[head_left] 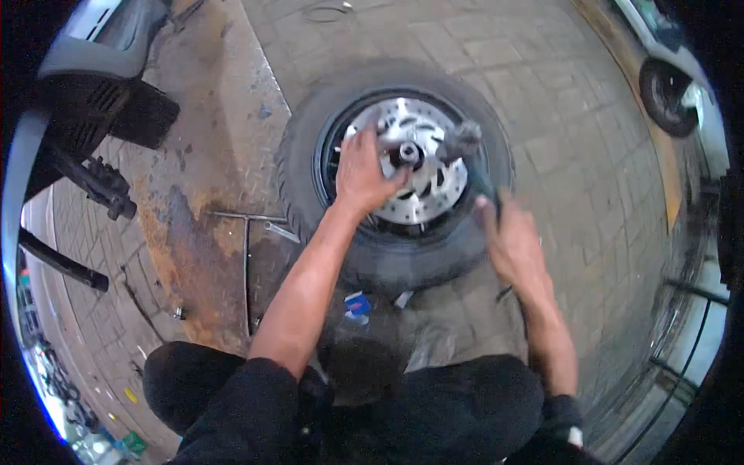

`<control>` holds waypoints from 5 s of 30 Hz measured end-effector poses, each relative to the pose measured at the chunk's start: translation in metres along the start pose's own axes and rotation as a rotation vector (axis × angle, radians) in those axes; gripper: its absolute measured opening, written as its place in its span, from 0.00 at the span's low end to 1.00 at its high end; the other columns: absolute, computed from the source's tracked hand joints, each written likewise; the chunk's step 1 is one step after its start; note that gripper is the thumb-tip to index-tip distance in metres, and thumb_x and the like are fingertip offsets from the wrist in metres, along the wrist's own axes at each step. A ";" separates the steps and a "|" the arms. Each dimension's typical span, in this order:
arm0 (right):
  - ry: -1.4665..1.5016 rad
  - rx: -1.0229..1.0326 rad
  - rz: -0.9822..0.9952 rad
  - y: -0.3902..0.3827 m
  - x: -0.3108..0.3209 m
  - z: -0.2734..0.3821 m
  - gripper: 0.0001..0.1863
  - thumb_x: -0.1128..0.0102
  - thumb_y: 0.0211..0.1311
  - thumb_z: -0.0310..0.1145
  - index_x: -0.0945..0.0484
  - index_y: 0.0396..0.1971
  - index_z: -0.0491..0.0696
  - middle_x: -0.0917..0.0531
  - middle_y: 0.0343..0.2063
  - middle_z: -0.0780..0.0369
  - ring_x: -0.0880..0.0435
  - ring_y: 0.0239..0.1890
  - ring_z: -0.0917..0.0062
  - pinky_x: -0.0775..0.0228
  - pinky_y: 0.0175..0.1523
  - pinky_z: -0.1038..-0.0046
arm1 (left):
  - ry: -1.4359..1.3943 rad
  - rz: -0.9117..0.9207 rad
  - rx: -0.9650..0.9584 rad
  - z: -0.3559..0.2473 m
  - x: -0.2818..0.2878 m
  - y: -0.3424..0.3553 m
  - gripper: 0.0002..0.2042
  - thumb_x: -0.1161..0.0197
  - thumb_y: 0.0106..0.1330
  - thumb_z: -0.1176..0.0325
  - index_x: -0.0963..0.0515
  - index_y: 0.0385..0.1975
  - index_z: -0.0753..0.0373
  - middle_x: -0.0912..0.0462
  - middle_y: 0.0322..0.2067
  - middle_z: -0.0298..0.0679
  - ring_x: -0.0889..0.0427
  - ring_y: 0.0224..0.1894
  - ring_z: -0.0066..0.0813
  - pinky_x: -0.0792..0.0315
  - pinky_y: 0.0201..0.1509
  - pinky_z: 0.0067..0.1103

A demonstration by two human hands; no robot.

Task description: The person hands a document to a worker through an office window, walks to a work area, and uses a hammer to drive a component into the center of a motorcycle wheel.

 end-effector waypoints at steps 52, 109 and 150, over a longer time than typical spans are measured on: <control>-0.019 0.159 -0.377 -0.034 0.023 -0.013 0.25 0.50 0.72 0.49 0.27 0.45 0.38 0.17 0.27 0.49 0.16 0.30 0.59 0.27 0.36 0.59 | -0.177 0.005 0.140 -0.002 0.003 0.003 0.50 0.23 0.48 0.60 0.46 0.69 0.67 0.16 0.48 0.43 0.25 0.58 0.46 0.39 0.67 0.34; 0.600 -0.321 -0.015 -0.063 0.020 -0.038 0.25 0.46 0.71 0.48 0.27 0.48 0.38 0.24 0.24 0.63 0.25 0.28 0.76 0.31 0.34 0.71 | 0.147 -0.004 -0.138 -0.001 0.001 0.000 0.27 0.26 0.48 0.60 0.20 0.53 0.52 0.16 0.43 0.35 0.27 0.53 0.38 0.38 0.60 0.34; -0.266 0.097 -0.032 0.023 -0.029 0.002 0.24 0.46 0.69 0.45 0.27 0.54 0.42 0.19 0.37 0.40 0.20 0.40 0.46 0.28 0.44 0.48 | 0.029 -0.006 -0.009 0.001 -0.005 -0.003 0.52 0.23 0.43 0.62 0.47 0.69 0.64 0.18 0.46 0.38 0.30 0.58 0.45 0.41 0.66 0.37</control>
Point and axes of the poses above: each hand's wrist, its own y-axis towards the middle knuckle, its own x-axis out of the back of the hand, z = x × y, the point moved 2 cm from there along y, towards the middle knuckle
